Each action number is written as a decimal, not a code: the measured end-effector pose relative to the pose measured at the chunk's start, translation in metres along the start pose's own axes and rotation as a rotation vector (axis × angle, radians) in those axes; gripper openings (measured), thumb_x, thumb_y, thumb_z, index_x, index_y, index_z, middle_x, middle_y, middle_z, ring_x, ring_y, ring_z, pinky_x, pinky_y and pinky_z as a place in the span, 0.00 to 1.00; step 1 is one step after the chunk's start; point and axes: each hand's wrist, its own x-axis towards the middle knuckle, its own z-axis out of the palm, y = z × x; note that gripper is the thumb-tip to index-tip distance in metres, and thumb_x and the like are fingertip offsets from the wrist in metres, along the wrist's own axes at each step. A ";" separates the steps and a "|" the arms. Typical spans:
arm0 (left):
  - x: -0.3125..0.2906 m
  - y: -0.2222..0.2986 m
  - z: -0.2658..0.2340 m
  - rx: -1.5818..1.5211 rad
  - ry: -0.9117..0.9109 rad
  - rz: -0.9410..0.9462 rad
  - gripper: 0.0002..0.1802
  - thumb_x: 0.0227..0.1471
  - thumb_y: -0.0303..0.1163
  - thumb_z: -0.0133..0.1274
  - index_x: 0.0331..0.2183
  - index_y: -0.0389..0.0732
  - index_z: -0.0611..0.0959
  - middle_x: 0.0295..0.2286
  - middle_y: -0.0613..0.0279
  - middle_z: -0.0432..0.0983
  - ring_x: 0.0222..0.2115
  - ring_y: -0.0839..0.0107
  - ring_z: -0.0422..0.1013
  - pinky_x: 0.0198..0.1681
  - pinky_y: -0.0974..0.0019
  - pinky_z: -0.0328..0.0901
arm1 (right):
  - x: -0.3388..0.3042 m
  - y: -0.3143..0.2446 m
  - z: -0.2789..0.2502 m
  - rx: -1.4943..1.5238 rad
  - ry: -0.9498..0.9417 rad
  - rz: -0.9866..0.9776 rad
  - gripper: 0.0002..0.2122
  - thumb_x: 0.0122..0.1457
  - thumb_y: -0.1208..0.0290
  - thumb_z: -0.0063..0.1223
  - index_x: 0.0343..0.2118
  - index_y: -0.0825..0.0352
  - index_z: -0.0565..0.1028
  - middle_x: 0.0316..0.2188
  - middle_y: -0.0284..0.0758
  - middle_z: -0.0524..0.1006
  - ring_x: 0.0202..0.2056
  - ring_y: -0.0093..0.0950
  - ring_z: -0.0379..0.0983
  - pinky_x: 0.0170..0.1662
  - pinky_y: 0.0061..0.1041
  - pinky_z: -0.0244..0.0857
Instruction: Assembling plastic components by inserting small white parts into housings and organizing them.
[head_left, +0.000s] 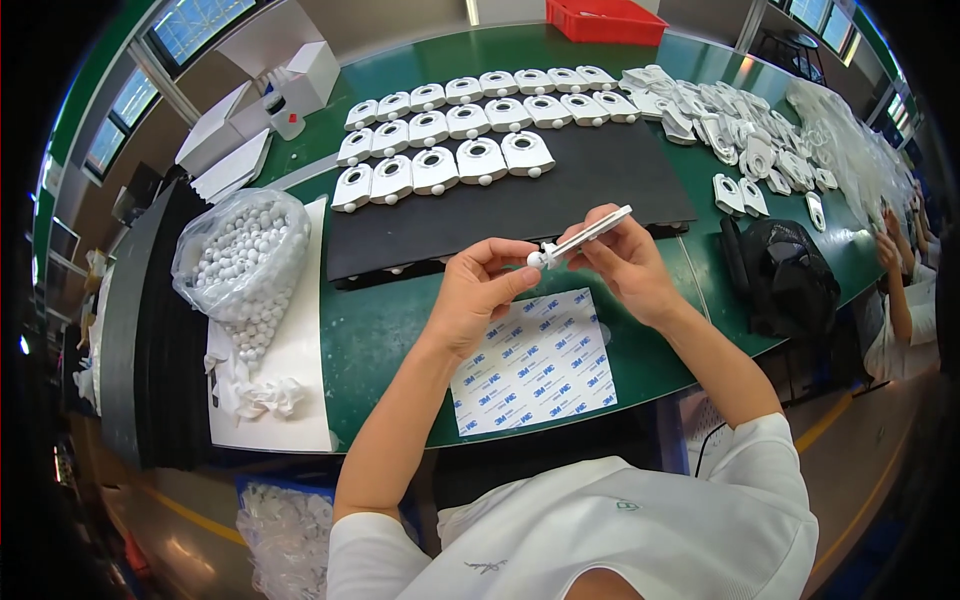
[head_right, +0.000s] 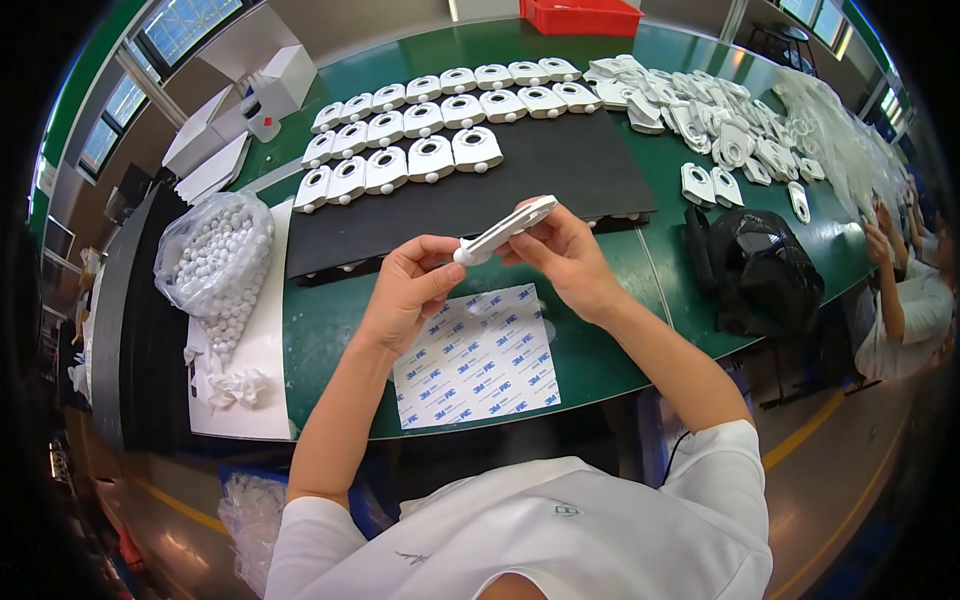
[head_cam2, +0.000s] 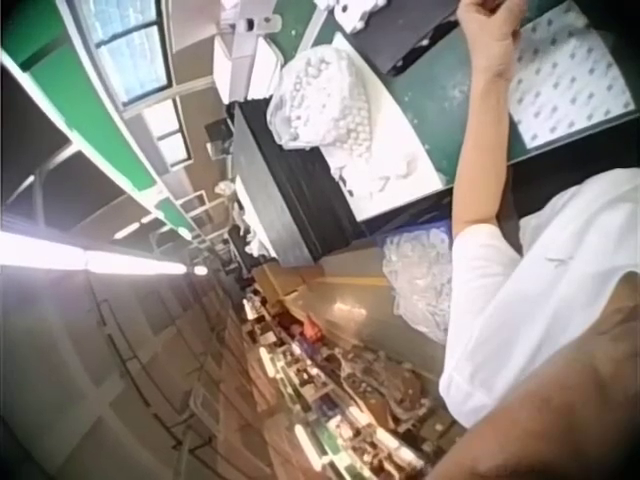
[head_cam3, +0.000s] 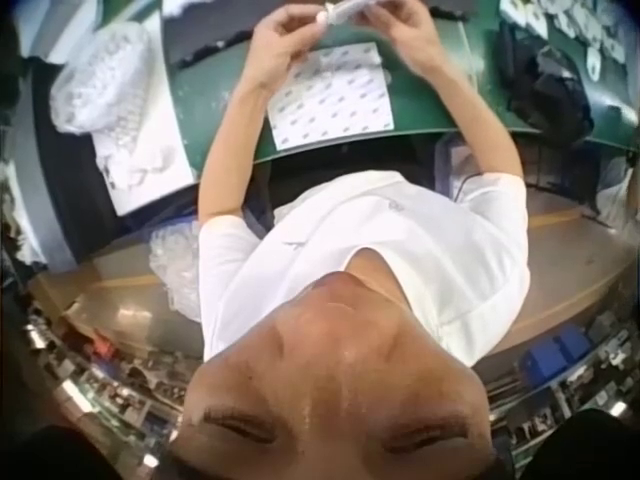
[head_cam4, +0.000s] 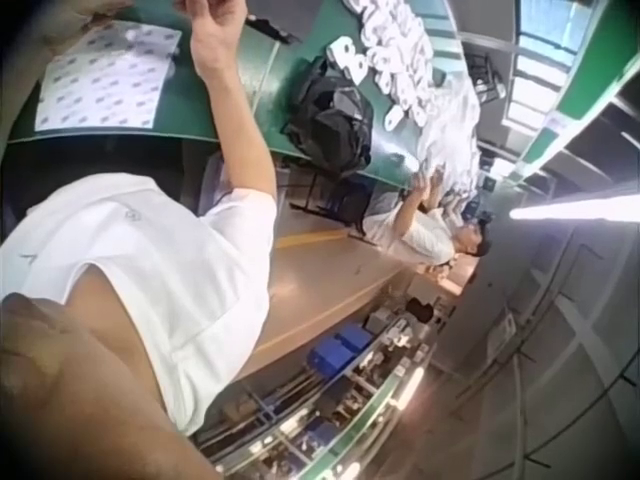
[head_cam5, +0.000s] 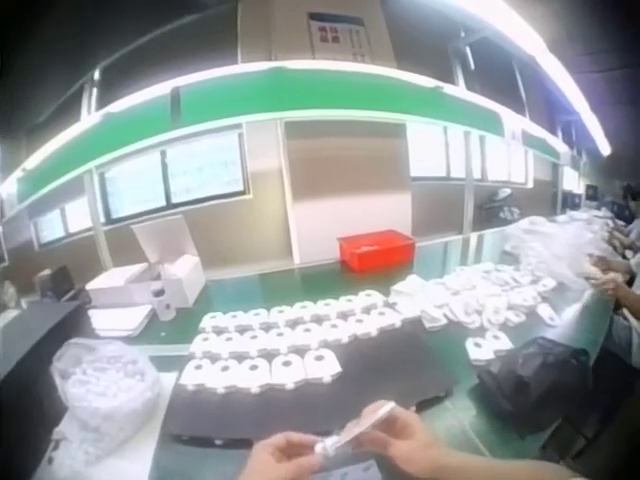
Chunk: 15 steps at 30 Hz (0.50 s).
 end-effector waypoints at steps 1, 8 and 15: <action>0.000 0.000 -0.001 0.011 -0.003 -0.013 0.12 0.40 0.25 0.60 0.32 0.40 0.78 0.24 0.69 0.73 0.17 0.88 0.60 0.16 0.82 0.50 | 0.000 0.001 -0.001 0.002 0.002 0.001 0.04 0.58 0.76 0.43 0.37 0.64 0.65 0.37 0.35 0.72 0.39 0.24 0.69 0.41 0.22 0.65; 0.005 -0.007 0.000 0.180 -0.001 0.179 0.15 0.34 0.26 0.64 0.30 0.39 0.78 0.17 0.73 0.69 0.15 0.88 0.57 0.16 0.81 0.49 | -0.001 -0.002 0.002 0.024 -0.091 0.063 0.10 0.58 0.75 0.44 0.42 0.65 0.63 0.36 0.35 0.72 0.38 0.22 0.69 0.40 0.22 0.65; 0.000 -0.011 0.004 0.659 0.098 0.517 0.21 0.31 0.33 0.68 0.30 0.39 0.76 0.11 0.76 0.55 0.14 0.86 0.50 0.17 0.80 0.46 | 0.000 -0.015 -0.001 -0.072 -0.192 0.105 0.15 0.56 0.74 0.46 0.46 0.68 0.62 0.33 0.33 0.72 0.31 0.19 0.69 0.34 0.17 0.64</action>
